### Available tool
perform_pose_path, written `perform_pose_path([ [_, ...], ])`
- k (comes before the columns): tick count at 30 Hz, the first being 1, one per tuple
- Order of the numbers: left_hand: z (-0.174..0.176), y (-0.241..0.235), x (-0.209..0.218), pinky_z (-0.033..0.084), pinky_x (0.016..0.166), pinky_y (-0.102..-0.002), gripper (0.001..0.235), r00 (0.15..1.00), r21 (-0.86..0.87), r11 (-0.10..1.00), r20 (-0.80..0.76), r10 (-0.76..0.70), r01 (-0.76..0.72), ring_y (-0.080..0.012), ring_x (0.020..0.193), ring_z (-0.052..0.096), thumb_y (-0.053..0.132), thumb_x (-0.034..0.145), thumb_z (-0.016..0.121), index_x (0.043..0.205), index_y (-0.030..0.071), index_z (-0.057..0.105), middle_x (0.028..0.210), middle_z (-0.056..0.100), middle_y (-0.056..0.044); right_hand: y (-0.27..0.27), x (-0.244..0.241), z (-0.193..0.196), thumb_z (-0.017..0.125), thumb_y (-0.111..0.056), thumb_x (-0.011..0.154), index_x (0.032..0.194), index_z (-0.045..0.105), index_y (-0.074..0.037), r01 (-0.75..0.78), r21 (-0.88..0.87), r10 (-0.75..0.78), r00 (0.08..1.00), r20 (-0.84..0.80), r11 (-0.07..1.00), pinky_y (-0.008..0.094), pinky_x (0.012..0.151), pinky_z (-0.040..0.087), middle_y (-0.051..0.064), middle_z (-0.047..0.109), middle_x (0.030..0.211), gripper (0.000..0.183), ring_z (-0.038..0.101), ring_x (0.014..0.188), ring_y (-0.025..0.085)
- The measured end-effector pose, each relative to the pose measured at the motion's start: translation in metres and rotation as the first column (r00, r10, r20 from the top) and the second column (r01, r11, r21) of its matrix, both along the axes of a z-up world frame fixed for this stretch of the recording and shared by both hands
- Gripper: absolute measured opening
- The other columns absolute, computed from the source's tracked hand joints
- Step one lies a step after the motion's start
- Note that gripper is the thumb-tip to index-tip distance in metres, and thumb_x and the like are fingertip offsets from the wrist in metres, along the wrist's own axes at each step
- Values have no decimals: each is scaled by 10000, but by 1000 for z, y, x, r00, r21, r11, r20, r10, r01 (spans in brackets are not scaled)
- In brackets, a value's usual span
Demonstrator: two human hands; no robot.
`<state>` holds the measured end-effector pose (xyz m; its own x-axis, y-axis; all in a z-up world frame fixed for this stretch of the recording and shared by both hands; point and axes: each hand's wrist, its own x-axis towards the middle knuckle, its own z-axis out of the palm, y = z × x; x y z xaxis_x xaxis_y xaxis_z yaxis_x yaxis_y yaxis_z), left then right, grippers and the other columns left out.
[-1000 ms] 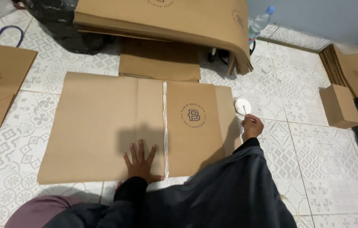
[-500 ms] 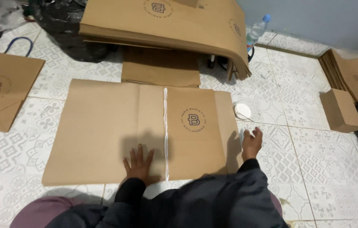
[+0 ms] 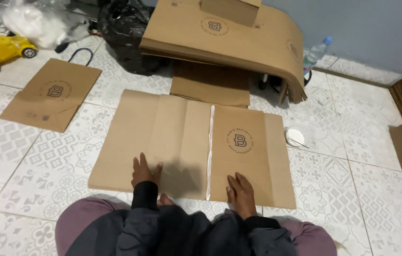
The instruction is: The person sits on the floor and folds a flat brown paper sheet into a bag shape. They use a small brush to apply glue along the central fold, then press the edges together to seal the bag. The person repeats this process with another sheet.
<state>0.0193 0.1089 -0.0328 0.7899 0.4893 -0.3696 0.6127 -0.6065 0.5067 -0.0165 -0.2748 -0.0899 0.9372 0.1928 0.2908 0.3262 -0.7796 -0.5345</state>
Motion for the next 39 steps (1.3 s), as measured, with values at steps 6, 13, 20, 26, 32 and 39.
perform_pose_path([
  [6,5,18,0,443,1062,-453,845,960,-256,966,261,101,-32,-338,1256,599,567,894,575,1579,110,386,1473,551,-135,-4,-2,-22,639,-215,984,1456,580,-160,-26,-120,36,996,85,992,533,1184,352,196,454,1578,478,408,1461,411],
  [13,36,-20,14,582,718,-360,694,940,-845,523,77,333,-116,-263,751,639,349,869,563,1535,157,516,1208,696,-82,-6,6,-28,651,-242,972,1428,601,-146,-16,-168,41,988,148,986,555,1157,383,241,495,1526,469,467,1391,453],
  [20,-116,-68,11,445,1134,-410,529,753,-164,912,628,-197,376,-327,1294,543,411,990,493,1344,55,659,1356,579,-214,1,4,-16,641,-228,959,1366,642,-122,11,-211,23,988,156,977,570,1098,431,230,547,1468,421,516,1334,448],
  [26,31,-107,-26,-26,1282,-485,713,858,-115,852,5,-513,510,-152,1603,-103,476,1005,242,1646,312,-25,1741,-151,56,2,2,-22,636,-203,966,1404,618,-126,20,-225,17,987,159,974,582,1103,409,251,512,1493,445,482,1354,471],
  [32,-25,-113,-24,18,1272,-546,728,701,291,645,-166,-693,706,-350,1587,-37,563,1101,235,1671,192,-24,1725,-101,-175,13,-3,1,528,-375,1049,1500,542,-236,76,-280,-136,970,-203,957,548,1206,294,182,459,1555,472,367,1479,429],
  [39,-42,-115,-25,50,1274,-548,807,696,349,614,-192,-692,707,-348,1587,-4,631,1073,292,1668,183,-19,1725,-94,-183,48,0,21,479,-374,1080,1517,518,-193,46,-192,-85,977,-195,980,586,1204,252,209,439,1564,475,355,1471,457],
])
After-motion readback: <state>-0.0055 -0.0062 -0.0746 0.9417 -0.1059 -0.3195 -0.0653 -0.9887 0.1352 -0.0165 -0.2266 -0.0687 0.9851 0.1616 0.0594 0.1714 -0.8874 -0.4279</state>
